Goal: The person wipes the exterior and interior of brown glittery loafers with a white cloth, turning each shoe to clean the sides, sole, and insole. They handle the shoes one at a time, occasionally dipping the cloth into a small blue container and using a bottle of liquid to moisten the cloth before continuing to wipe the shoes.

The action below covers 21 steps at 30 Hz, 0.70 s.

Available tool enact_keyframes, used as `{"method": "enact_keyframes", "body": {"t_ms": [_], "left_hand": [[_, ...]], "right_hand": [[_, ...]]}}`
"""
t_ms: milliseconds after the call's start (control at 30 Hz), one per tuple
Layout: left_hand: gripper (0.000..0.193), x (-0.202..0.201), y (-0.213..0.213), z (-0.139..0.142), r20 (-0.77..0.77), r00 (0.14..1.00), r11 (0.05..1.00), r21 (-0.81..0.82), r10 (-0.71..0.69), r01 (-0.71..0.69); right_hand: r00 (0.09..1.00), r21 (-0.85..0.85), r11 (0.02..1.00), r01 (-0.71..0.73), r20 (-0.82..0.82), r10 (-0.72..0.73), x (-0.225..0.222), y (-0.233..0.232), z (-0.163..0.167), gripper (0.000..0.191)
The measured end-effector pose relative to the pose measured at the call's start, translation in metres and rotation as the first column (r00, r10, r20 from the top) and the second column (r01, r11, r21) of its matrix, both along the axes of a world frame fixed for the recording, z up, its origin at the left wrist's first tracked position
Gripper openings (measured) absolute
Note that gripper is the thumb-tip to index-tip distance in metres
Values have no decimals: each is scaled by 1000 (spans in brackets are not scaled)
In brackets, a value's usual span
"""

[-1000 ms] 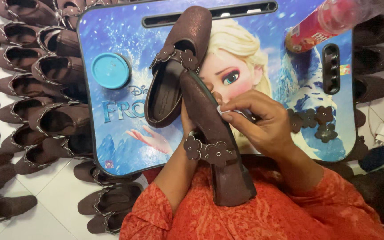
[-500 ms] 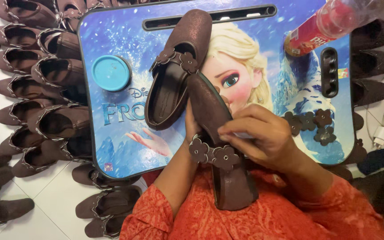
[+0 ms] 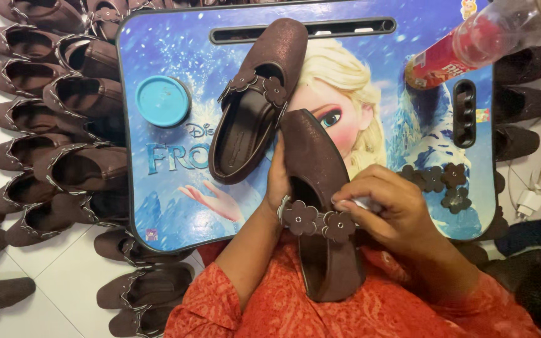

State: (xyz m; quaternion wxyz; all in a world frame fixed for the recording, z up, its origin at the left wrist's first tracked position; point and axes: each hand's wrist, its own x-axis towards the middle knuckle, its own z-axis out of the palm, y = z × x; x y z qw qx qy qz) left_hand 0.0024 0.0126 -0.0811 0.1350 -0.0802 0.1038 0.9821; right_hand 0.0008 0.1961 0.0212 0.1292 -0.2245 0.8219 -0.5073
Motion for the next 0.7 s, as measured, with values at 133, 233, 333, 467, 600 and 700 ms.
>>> {"method": "enact_keyframes", "body": {"t_ms": [133, 233, 333, 467, 600, 700], "left_hand": [[57, 3, 6, -14, -88, 996, 997, 71, 14, -8], [58, 1, 11, -22, -43, 998, 995, 90, -49, 53], [60, 1, 12, -25, 12, 994, 990, 85, -110, 109], [61, 4, 6, -14, -39, 994, 989, 102, -101, 104], [65, 3, 3, -1, 25, 998, 998, 39, -52, 51], [66, -3, 5, 1, 65, 998, 998, 58, -27, 23]], "right_hand": [[996, -57, 998, -22, -90, 16, -3, 9, -2, 10], [973, -50, 998, 29, -229, -40, -21, -3, -4, 8], [932, -19, 994, 111, -345, -111, -51, -16, -11, 9], [926, -142, 958, 251, -252, -280, -73, -21, -22, 7], [949, -284, 908, 310, 38, -312, -55, -3, -16, 7], [976, -216, 975, 57, -192, -99, -38, 8, -7, 9]]}}
